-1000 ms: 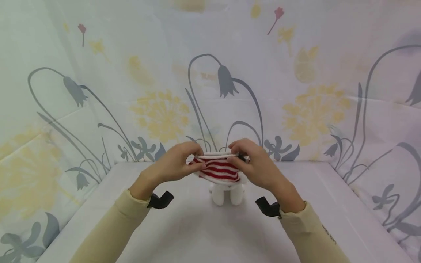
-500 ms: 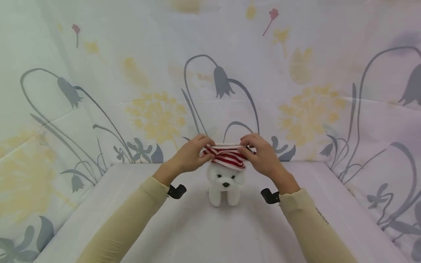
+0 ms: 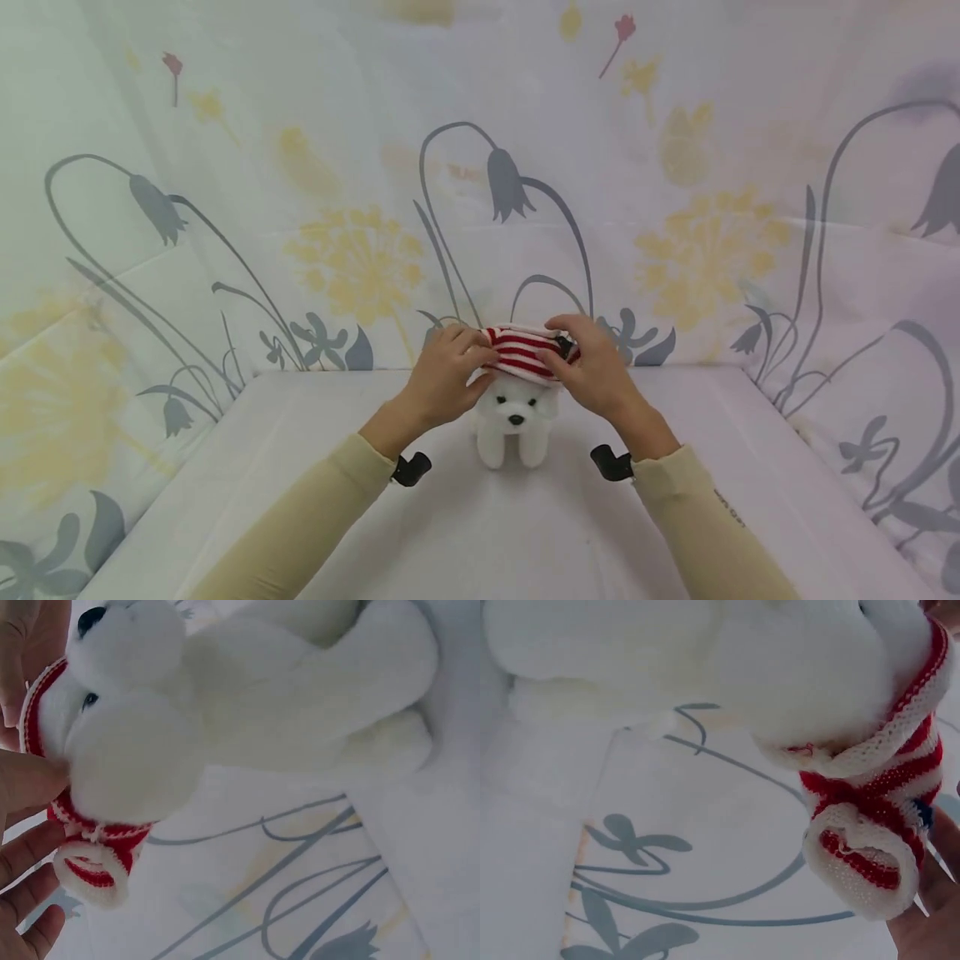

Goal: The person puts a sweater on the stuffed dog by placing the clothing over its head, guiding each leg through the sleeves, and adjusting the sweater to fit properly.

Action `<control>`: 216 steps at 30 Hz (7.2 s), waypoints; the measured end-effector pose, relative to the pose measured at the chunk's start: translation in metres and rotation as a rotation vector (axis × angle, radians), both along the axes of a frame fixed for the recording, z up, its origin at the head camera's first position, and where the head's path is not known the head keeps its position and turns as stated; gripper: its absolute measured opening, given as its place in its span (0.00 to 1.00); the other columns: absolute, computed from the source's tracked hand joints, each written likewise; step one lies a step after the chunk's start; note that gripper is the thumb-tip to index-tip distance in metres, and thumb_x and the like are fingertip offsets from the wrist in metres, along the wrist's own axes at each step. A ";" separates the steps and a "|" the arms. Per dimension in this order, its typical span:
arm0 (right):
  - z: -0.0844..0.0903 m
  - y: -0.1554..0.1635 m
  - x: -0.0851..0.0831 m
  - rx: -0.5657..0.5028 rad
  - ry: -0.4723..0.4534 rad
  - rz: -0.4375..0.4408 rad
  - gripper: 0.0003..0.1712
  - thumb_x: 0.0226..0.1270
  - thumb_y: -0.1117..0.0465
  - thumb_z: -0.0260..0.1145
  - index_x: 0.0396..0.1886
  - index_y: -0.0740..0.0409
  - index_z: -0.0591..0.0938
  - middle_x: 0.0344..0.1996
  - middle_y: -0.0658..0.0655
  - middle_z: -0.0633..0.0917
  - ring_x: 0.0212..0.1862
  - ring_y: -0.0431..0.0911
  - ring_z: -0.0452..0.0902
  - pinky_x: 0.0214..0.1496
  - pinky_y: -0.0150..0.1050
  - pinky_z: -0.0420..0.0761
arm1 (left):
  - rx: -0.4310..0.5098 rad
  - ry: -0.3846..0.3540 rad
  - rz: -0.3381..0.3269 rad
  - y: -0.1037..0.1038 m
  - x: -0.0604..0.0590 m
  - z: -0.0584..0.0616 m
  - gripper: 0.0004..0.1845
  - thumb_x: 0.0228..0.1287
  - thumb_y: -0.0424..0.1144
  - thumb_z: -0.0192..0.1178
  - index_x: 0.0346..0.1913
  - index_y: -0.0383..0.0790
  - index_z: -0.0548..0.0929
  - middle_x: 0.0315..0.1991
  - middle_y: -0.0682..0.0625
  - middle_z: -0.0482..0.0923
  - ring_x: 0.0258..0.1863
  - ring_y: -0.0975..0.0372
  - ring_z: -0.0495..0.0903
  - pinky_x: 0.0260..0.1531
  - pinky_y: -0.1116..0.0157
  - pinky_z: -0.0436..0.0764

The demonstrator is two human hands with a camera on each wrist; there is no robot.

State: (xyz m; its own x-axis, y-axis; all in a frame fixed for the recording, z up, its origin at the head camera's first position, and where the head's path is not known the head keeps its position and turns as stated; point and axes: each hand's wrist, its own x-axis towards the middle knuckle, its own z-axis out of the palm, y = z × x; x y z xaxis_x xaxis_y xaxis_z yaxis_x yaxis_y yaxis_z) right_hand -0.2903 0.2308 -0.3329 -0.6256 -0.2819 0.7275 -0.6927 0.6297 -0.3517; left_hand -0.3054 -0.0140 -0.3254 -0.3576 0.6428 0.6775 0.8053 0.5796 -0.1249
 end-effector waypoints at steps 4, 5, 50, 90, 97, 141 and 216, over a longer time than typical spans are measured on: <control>-0.006 -0.004 0.004 0.051 0.122 -0.009 0.23 0.54 0.61 0.73 0.48 0.63 0.79 0.52 0.62 0.77 0.54 0.56 0.71 0.53 0.51 0.70 | 0.030 0.008 0.052 0.003 0.001 -0.010 0.06 0.55 0.37 0.68 0.36 0.47 0.84 0.38 0.54 0.78 0.45 0.58 0.74 0.45 0.60 0.71; -0.008 -0.005 0.006 0.067 0.164 -0.009 0.22 0.52 0.60 0.74 0.46 0.63 0.80 0.51 0.62 0.78 0.53 0.57 0.70 0.52 0.51 0.70 | 0.055 0.007 0.049 0.004 0.001 -0.012 0.05 0.55 0.36 0.68 0.35 0.47 0.84 0.37 0.54 0.79 0.44 0.58 0.74 0.43 0.60 0.71; -0.074 -0.007 0.026 0.052 0.056 0.142 0.14 0.56 0.76 0.64 0.39 0.56 0.77 0.41 0.49 0.74 0.46 0.42 0.71 0.51 0.28 0.68 | 0.394 -0.344 -0.103 0.005 0.034 -0.095 0.13 0.60 0.29 0.61 0.45 0.39 0.71 0.45 0.49 0.66 0.36 0.63 0.75 0.36 0.72 0.77; -0.089 -0.015 0.030 0.358 -0.268 0.025 0.12 0.54 0.64 0.73 0.29 0.48 0.76 0.33 0.44 0.78 0.38 0.46 0.76 0.42 0.44 0.76 | 0.055 -0.617 0.129 -0.002 0.028 -0.104 0.10 0.55 0.39 0.69 0.27 0.47 0.76 0.26 0.59 0.71 0.26 0.68 0.69 0.27 0.70 0.71; -0.088 -0.015 0.030 0.296 -0.282 0.058 0.13 0.54 0.66 0.72 0.30 0.48 0.76 0.34 0.43 0.79 0.40 0.42 0.76 0.44 0.44 0.77 | 0.089 -0.622 0.097 -0.002 0.028 -0.105 0.10 0.55 0.38 0.69 0.27 0.48 0.75 0.27 0.59 0.71 0.27 0.68 0.69 0.27 0.71 0.70; -0.077 -0.038 0.001 0.304 0.264 -0.042 0.25 0.40 0.57 0.82 0.35 0.55 0.77 0.35 0.54 0.74 0.41 0.52 0.67 0.54 0.48 0.68 | 0.020 0.053 -0.042 -0.006 -0.015 -0.080 0.20 0.43 0.36 0.76 0.35 0.39 0.74 0.53 0.41 0.65 0.65 0.45 0.63 0.66 0.59 0.61; -0.077 -0.031 0.013 -0.144 -0.206 0.046 0.24 0.53 0.54 0.76 0.36 0.52 0.68 0.30 0.45 0.80 0.36 0.40 0.76 0.37 0.37 0.71 | 0.392 -0.415 0.051 -0.008 -0.004 -0.067 0.18 0.45 0.32 0.73 0.26 0.42 0.70 0.34 0.50 0.70 0.32 0.61 0.71 0.32 0.65 0.74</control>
State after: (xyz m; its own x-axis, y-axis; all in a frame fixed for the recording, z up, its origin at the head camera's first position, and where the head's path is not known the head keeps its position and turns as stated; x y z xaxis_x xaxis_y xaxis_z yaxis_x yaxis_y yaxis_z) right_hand -0.2772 0.2002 -0.4097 -0.7535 -0.2165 0.6208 -0.6240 0.5326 -0.5717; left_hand -0.3095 -0.0217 -0.3923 -0.6683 0.3466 0.6582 0.7108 0.5585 0.4276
